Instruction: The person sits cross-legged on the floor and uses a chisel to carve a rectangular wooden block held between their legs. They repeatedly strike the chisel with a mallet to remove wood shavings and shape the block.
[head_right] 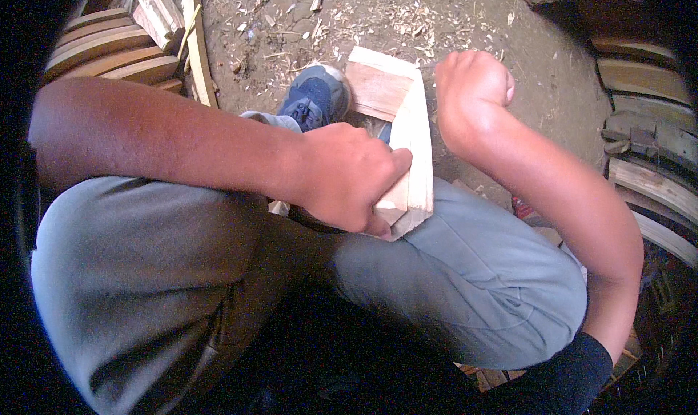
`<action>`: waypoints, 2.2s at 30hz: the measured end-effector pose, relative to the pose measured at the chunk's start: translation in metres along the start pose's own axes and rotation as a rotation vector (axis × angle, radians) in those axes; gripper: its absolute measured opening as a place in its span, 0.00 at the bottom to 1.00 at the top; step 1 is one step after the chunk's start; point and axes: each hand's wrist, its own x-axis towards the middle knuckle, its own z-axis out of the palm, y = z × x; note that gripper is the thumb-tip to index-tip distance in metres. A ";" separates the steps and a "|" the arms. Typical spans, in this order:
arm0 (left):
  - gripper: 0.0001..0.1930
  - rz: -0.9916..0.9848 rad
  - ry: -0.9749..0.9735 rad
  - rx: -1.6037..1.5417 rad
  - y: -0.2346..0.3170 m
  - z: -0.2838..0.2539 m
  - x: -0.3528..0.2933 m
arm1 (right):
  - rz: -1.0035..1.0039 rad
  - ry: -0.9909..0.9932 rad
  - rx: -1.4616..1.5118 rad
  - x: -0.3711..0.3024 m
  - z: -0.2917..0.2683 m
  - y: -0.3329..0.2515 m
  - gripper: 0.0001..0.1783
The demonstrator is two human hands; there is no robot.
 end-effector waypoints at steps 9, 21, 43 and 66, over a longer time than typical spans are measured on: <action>0.34 -0.010 0.000 -0.009 -0.001 0.001 0.000 | -0.022 0.022 0.024 -0.002 -0.006 0.006 0.11; 0.33 -0.017 0.003 -0.003 0.000 0.001 -0.001 | -0.014 0.058 0.035 0.008 0.005 0.007 0.13; 0.34 -0.014 -0.027 0.031 0.002 -0.002 0.002 | -0.037 0.230 0.468 -0.027 0.027 0.062 0.18; 0.33 -0.003 -0.003 0.025 0.003 -0.001 0.003 | -0.052 0.118 0.201 -0.033 0.002 0.034 0.08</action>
